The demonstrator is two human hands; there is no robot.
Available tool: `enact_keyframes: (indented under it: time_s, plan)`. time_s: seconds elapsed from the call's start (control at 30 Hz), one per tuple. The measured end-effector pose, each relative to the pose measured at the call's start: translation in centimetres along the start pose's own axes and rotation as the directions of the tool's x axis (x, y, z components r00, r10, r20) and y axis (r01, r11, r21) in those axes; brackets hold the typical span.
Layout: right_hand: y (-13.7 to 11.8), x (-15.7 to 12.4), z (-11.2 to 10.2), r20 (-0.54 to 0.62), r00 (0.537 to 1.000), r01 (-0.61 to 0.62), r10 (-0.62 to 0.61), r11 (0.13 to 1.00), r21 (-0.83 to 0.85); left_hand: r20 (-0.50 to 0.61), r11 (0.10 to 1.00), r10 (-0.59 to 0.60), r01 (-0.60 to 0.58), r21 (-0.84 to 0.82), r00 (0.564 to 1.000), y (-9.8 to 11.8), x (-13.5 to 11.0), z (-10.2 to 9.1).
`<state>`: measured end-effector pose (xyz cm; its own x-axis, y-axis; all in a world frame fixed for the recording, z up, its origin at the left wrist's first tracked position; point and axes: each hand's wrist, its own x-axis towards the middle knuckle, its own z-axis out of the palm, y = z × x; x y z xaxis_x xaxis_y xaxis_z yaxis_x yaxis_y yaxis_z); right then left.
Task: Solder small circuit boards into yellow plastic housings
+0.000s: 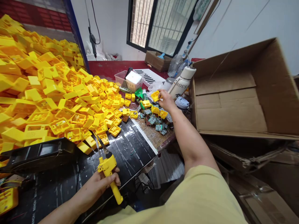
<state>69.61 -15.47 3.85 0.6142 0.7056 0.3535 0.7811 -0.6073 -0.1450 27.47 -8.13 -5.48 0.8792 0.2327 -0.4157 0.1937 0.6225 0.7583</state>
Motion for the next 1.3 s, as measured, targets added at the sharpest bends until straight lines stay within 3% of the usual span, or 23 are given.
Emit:
enact_keyframes:
  time_s: [0.3,0.47,0.67,0.8,1.07,1.3]
  plan:
    - [1.1,-1.1,0.8,0.146,0.971,-0.164,0.191,0.97,-0.178,-0.011,1.0,0.019,-0.018,0.019,1.0,0.0,-0.1,0.1]
    - [0.0,0.4,1.2,0.253,0.958,-0.098,0.136,0.982,-0.159,-0.007,1.0,0.01,-0.01,0.024,1.0,0.1,-0.1,0.1]
    - [-2.3,2.8,3.6,0.309,0.949,-0.039,0.062,0.996,-0.082,-0.008,0.999,0.003,-0.003,0.036,1.0,0.0,0.1,0.0]
    - [-2.8,3.3,4.6,0.333,0.939,-0.062,0.085,0.995,-0.082,-0.002,0.999,0.001,-0.001,0.034,1.0,0.1,0.0,0.0]
    - [-0.9,3.1,4.3,0.216,0.947,-0.231,0.24,0.971,-0.068,0.036,0.999,-0.003,0.001,0.052,0.999,-0.4,0.4,-0.7]
    - [1.3,2.6,3.8,0.094,0.953,-0.298,0.289,0.949,0.1,0.063,0.998,0.0,-0.004,0.061,0.998,-0.5,0.5,-0.9]
